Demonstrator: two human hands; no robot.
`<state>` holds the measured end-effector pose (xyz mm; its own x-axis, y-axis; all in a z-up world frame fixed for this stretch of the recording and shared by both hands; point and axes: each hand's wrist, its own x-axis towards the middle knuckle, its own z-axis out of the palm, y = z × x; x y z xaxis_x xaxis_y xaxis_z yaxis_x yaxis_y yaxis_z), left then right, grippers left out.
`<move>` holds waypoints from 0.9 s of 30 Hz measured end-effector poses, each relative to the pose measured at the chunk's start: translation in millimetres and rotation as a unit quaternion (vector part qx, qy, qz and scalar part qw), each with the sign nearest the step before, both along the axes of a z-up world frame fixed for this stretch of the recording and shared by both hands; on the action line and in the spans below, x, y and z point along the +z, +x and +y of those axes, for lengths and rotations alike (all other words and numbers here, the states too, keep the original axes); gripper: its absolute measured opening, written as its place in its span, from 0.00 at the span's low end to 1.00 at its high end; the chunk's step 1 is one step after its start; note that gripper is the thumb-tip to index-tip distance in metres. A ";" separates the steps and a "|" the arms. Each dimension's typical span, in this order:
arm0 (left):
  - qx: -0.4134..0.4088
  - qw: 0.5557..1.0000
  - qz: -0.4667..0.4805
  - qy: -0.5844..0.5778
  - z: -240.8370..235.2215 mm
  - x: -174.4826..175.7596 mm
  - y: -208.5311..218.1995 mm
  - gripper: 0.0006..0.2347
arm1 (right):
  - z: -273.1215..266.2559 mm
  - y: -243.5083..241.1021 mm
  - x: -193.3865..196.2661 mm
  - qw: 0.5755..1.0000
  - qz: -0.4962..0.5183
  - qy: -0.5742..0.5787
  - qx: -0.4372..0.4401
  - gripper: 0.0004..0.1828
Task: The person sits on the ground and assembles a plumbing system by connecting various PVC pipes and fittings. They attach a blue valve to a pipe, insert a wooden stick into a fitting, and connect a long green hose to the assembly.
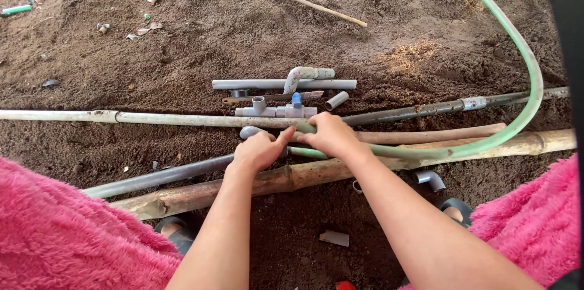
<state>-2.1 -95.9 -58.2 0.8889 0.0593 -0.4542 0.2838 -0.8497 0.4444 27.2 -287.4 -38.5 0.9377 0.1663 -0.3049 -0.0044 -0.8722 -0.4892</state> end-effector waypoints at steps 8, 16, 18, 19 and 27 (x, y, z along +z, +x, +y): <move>0.010 1.000 -0.001 -0.005 -3.0 4.9 -0.4 0.41 | -18.7 1.4 12.0 0.991 -0.024 -0.016 -0.127 0.22; 0.045 0.999 -0.021 0.019 -4.8 -46.0 39.7 0.33 | -110.9 62.0 -67.0 0.890 -0.116 0.016 -0.441 0.20; 0.063 0.997 -0.039 0.022 -10.0 -58.9 50.6 0.29 | -131.4 40.8 -43.7 0.772 -0.107 0.038 -0.625 0.45; 0.059 0.997 -0.039 0.021 -15.3 -60.4 55.3 0.29 | -150.2 40.2 -52.8 0.769 -0.107 0.036 -0.629 0.45; 0.011 0.966 -0.254 -0.041 -72.8 -74.7 71.6 0.13 | -196.8 14.0 -69.5 0.568 -0.079 0.408 -0.711 0.26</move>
<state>69.5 -168.7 -132.9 0.9973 0.0629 0.0374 0.0282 -0.8017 0.5971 41.1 -484.2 -108.0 0.3058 -0.7676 -0.5633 -0.3202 0.4742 -0.8201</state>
